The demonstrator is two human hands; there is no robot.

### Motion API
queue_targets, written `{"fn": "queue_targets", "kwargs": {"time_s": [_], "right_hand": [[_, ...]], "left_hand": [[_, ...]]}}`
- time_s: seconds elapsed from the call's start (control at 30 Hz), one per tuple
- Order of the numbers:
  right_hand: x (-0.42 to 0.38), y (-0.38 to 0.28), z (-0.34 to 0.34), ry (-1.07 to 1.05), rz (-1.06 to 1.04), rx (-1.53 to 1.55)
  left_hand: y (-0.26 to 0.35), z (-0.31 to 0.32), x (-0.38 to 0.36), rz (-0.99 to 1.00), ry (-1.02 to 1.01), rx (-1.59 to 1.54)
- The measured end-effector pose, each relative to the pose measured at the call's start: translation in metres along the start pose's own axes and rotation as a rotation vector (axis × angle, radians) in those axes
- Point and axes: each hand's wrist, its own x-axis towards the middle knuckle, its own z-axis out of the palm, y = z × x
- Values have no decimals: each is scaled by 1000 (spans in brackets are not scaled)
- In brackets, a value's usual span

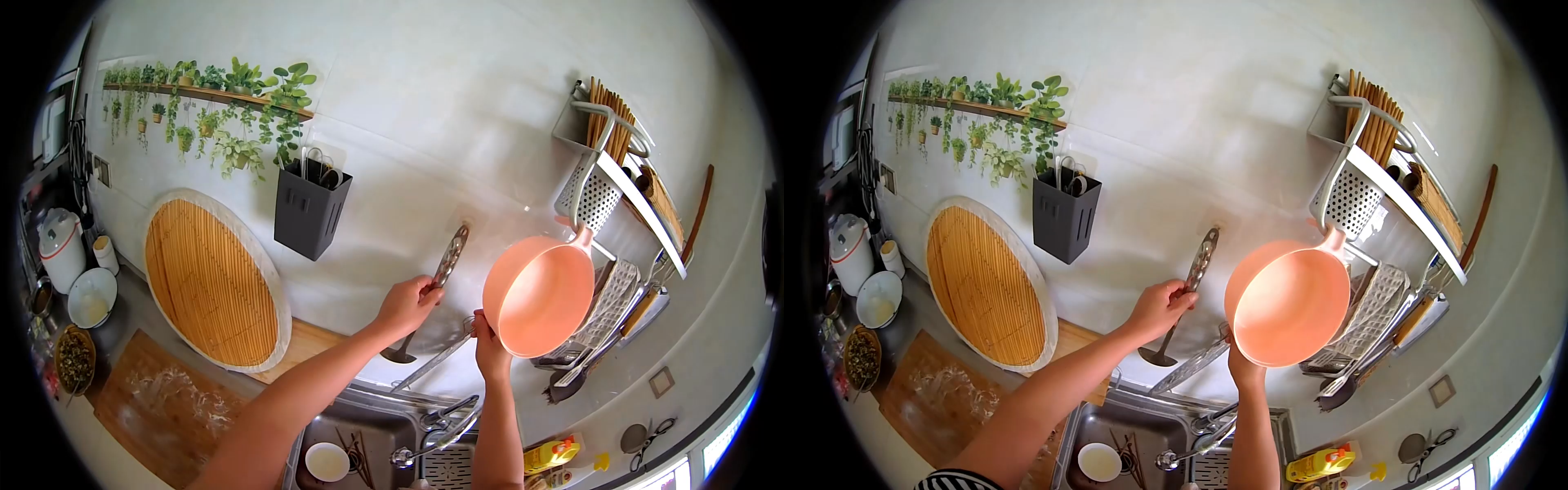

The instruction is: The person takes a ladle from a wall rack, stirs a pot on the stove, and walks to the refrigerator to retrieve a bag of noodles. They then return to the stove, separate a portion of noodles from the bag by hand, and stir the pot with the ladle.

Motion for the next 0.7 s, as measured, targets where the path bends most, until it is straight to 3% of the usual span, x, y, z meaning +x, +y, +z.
{"fn": "queue_targets", "kwargs": {"time_s": [0.17,0.3,0.37,0.53,0.7], "right_hand": [[8,-17,15,18,13,51],[18,-26,28,-1,41,76],[24,-31,32,-32,37,38],[45,-40,43,6,37,107],[68,-53,58,72,103,233]], "left_hand": [[9,-8,-14,116,152,-165],[21,-28,-60,92,157,-175],[38,-46,-93,-27,102,-156],[38,-72,-163,10,273,-259],[50,-103,-217,-106,361,-164]]}}
